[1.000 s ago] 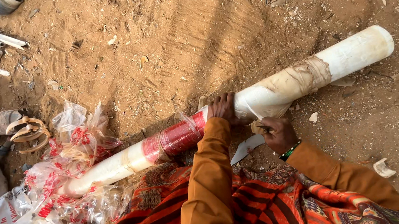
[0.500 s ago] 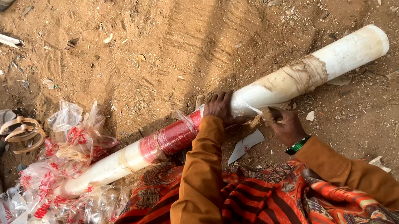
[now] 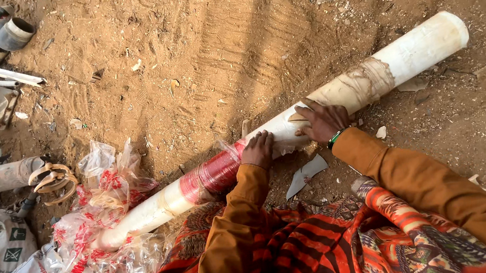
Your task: The person uses a knife to cut through multiple layers of clear and red plastic wrapping on a large white pipe and pulls the plastic away by hand.
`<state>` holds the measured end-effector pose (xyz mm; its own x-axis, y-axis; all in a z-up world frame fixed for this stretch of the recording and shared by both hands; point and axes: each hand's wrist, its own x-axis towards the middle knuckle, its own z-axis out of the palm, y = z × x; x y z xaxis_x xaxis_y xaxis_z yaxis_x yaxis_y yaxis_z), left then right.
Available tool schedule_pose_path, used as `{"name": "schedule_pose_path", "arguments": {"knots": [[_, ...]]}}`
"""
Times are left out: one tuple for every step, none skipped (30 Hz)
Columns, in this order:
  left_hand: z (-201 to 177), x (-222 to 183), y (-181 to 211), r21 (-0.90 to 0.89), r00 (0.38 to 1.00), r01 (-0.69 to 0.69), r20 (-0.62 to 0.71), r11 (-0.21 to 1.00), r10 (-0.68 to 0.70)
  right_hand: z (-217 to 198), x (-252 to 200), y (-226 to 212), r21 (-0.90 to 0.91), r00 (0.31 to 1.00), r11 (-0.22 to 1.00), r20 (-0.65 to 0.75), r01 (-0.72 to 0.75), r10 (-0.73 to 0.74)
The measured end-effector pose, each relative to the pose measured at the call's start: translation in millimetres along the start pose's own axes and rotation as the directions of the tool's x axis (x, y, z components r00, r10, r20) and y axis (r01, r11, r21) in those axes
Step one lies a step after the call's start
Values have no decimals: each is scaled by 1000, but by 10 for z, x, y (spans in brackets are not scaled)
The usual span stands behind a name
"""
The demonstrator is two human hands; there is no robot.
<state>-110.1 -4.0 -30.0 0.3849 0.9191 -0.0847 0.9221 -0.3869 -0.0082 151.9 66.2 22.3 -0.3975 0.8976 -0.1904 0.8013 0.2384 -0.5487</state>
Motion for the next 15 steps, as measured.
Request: {"name": "schedule_pose_path", "arguments": {"knots": [[-13, -19, -3, -32, 994, 45, 106, 998, -41, 9, 31, 4, 13, 1000, 1000, -25, -2, 2], [-37, 6, -23, -56, 976, 94, 204, 994, -81, -16, 111, 17, 23, 998, 1000, -55, 2, 0], [-70, 18, -37, -74, 946, 145, 301, 987, -116, -48, 177, 25, 32, 996, 999, -86, 5, -2], [-120, -4, -63, -101, 956, 156, 267, 983, -124, -70, 229, 3, 57, 999, 998, -38, -34, 36], [-172, -38, -81, -129, 964, 166, 232, 978, -133, -98, 266, -21, 79, 997, 994, 10, -73, 73], [-223, -57, -102, -155, 971, 170, 197, 973, -138, -129, 297, -52, 102, 992, 988, 57, -116, 110], [-274, -77, -124, -140, 960, 182, 239, 973, -146, -155, 319, -97, 86, 988, 987, 87, -138, 130], [-308, -86, -124, -129, 948, 195, 280, 972, -153, -194, 332, -126, 65, 981, 985, 116, -161, 152], [-336, -91, -134, -116, 934, 206, 321, 972, -160, -228, 339, -157, 44, 974, 982, 145, -183, 175], [-337, -93, -112, -129, 955, 154, 274, 980, -114, -270, 335, -158, 50, 976, 982, 124, -184, 176], [-328, -90, -98, -140, 972, 100, 226, 985, -67, -307, 341, -157, 55, 979, 981, 103, -184, 178], [-323, -154, -91, -147, 982, 50, 186, 988, -22, -303, 312, -175, 66, 980, 981, 91, -185, 179], [-319, -216, -95, -145, 983, 18, 185, 989, 9, -297, 283, -183, 59, 975, 977, 106, -202, 195], [-323, -261, -113, -137, 984, -5, 175, 991, 30, -303, 290, -193, 50, 973, 977, 117, -208, 201], [-332, -313, -115, -129, 985, -29, 166, 991, 51, -303, 287, -199, 40, 970, 976, 128, -213, 207]]}}
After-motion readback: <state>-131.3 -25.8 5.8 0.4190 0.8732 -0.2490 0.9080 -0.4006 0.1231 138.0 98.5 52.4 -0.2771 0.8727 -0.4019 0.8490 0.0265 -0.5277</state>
